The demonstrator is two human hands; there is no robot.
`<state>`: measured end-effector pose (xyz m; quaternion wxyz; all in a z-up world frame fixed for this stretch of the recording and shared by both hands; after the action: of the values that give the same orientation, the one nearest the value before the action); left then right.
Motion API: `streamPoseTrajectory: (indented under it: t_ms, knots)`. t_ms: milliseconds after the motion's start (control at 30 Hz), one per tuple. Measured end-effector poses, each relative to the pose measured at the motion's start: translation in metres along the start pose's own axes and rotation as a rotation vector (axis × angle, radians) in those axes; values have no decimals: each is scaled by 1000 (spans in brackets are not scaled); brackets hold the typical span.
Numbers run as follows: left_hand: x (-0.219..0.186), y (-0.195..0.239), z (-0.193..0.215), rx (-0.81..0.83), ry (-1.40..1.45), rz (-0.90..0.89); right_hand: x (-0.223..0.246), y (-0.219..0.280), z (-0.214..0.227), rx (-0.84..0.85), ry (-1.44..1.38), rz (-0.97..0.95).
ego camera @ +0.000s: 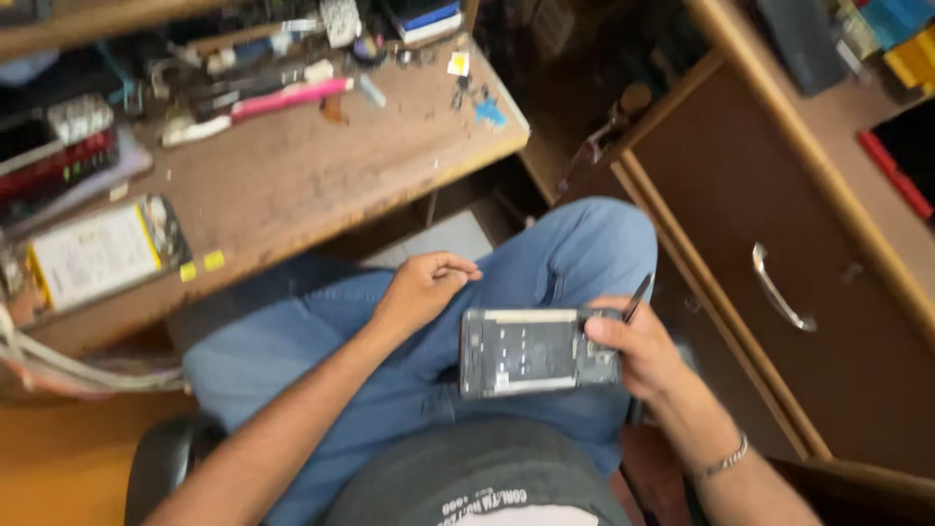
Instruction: The person is seated and uses a metal prying tool to carefully separate the back cover of a smartphone. They repeatedly work along the edges of the device to release the clips holding the cover in place.
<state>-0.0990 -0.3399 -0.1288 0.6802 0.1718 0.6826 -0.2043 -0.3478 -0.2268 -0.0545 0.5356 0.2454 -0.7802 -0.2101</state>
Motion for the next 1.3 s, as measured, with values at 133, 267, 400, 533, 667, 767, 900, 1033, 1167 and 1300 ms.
streamPoseTrajectory:
  t_ms: [133, 267, 400, 533, 667, 767, 900, 1033, 1167, 1300]
  knots:
    - [95, -51, -33, 164, 18, 127, -15, -8, 1, -62, -102, -140]
    - [145, -106, -97, 448, 420, 495, -13, -17, 4, -93, -120, -123]
    - [174, -74, -95, 572, 566, 726, -14, -25, 4, 62, -102, -41]
    - [182, -82, -80, 653, 398, 653, -20, -38, 24, -84, 176, -92]
    - [174, -107, -94, 509, 460, 701, -28, -56, 33, -132, 202, -92]
    - [159, -100, -108, 463, 690, 760, -27, -61, 14, 163, 227, 8]
    - [149, -84, -104, 464, 756, 840, -17, -50, 5, 179, 202, -15]
    - [162, -90, -81, 568, 283, 747, -1, -41, -9, 122, 210, -65]
    - [182, -103, -70, 691, -194, 620, 20, -46, -34, 176, 56, -64]
    - [188, -93, -99, 581, 375, 742, 43, -57, -56, 125, 77, -58]
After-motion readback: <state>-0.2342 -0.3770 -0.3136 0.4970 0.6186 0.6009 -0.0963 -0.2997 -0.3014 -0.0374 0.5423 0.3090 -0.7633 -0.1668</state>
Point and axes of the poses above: each hand's wrist, its own y-axis away from the middle knuckle, its own z-axis out of the back of the hand, x = y × z, the point moved 7 cm from there along -y, towards the middle knuckle, and after that the axes turned 10 degrees about -z, right-handed, at the moved point
